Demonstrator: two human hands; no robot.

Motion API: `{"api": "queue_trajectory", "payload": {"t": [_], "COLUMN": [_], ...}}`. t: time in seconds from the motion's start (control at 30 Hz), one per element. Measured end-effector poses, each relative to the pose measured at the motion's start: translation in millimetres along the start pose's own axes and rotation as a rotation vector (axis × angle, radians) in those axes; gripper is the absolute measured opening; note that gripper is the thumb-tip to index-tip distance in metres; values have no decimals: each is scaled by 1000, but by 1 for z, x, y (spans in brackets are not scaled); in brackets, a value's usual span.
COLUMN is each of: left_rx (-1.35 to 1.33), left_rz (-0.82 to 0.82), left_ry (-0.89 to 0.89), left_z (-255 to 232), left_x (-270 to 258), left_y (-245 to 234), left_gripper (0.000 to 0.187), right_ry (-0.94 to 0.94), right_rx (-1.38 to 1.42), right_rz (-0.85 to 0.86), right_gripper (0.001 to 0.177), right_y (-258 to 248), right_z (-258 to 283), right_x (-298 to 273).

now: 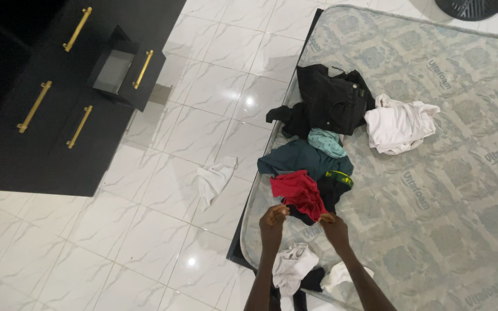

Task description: The person folds a black pair of pants, a red shirt, and a dark green shirt by hand and places each item into a wardrobe drawer.

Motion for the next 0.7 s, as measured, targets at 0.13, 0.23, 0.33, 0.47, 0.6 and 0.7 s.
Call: {"api": "queue_trajectory", "payload": {"t": [0.13,0.23,0.33,0.47,0.6,0.7], "left_rx": [307,482,699,782,814,879], "left_rz": [-12,1,7,21,23,6], "left_ry": [69,114,187,80,-58,9], "left_z": [46,67,74,86,117,126], "left_x": [14,25,37,47,52,53], "left_y": [-11,-11,-6,-5,-9,-9], "left_gripper": [23,34,49,63,52,27], "right_ry": [-209,-272,-313,-336,-407,-322], "right_rx": [-100,-145,-268,-443,-568,-668], "right_rz": [-155,-161,-141,-139,-182,-143], "right_gripper": [32,35,44,51,45,25], "right_y": [7,14,17,24,32,40], "right_z": [-2,-2,7,15,0,-24], "right_x": [2,0,5,12,18,29]}}
Point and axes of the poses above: each hand's wrist, its own x-axis towards the middle knuckle, its own y-axis out of the palm, z = x × y, the point moved 4 cm from there along x, towards the middle knuckle, and after that the axes turned 8 degrees about -x, right-handed, at the moved point
